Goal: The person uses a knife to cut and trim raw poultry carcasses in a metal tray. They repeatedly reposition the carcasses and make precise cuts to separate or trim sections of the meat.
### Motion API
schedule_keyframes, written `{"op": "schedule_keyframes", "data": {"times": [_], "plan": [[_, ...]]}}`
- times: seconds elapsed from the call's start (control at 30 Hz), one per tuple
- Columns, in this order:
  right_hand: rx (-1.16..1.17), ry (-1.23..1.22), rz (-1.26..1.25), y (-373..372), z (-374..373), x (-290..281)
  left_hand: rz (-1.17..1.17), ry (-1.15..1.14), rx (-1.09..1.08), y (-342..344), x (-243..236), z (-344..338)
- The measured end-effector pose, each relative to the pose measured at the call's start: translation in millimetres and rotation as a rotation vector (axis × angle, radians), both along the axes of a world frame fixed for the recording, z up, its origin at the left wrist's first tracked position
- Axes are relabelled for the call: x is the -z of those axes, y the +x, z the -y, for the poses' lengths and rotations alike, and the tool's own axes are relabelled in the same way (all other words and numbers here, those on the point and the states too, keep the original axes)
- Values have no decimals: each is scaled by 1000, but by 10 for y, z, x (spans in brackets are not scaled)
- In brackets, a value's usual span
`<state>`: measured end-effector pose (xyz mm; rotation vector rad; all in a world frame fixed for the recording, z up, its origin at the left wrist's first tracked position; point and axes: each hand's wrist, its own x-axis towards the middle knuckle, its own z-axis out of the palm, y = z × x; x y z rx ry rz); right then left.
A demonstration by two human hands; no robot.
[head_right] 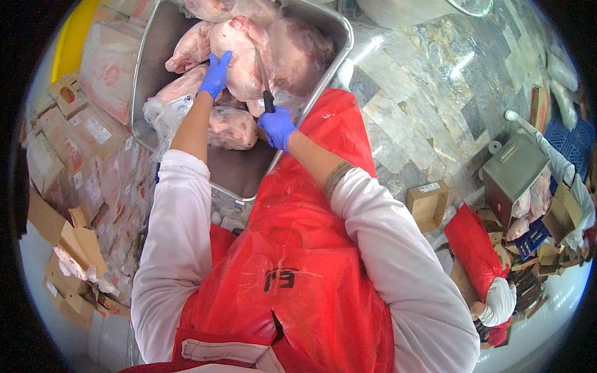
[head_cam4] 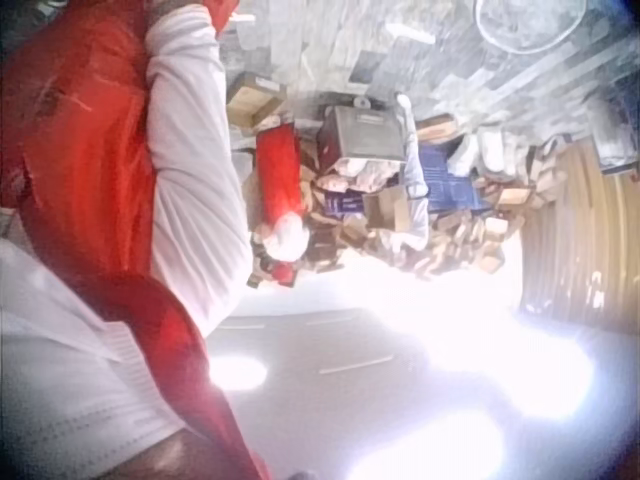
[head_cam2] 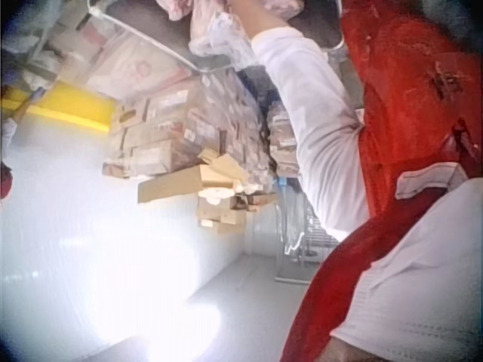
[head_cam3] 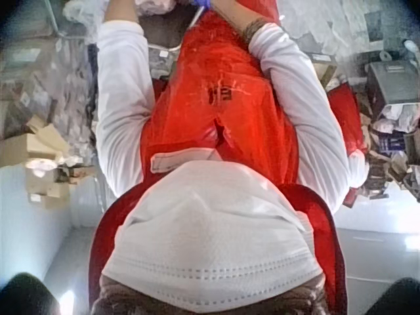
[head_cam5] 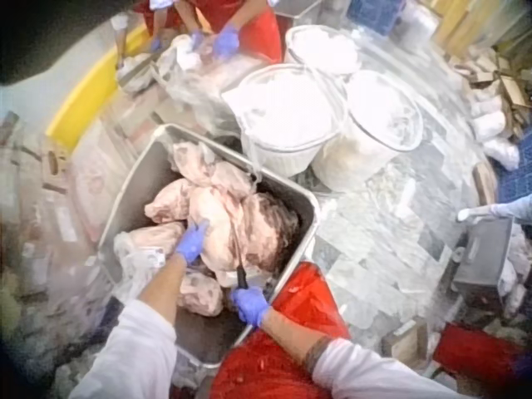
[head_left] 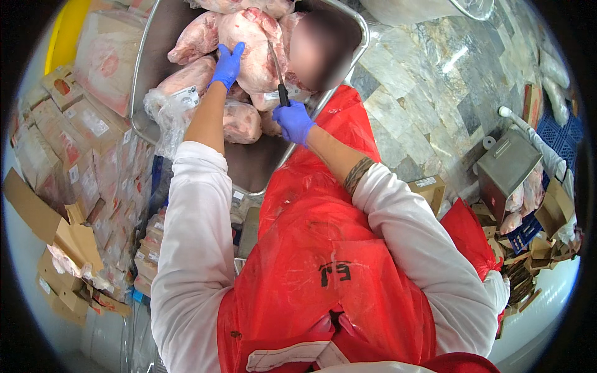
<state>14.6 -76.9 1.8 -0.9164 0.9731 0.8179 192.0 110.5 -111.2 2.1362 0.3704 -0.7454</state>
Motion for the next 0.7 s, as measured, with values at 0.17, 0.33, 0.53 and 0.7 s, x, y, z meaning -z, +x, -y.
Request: {"op": "schedule_keyframes", "data": {"times": [0.17,0.33,0.53,0.7], "plan": [[-282,83,-142,200,349,92,82,41,46,1,-65,42],[-347,121,-146,341,613,38,68,177,101,12,-145,193],[-258,187,-116,224,508,57,73,183,108,48,-26,108],[-139,44,-198,95,130,139,22,160,73,0,-105,201]]}}
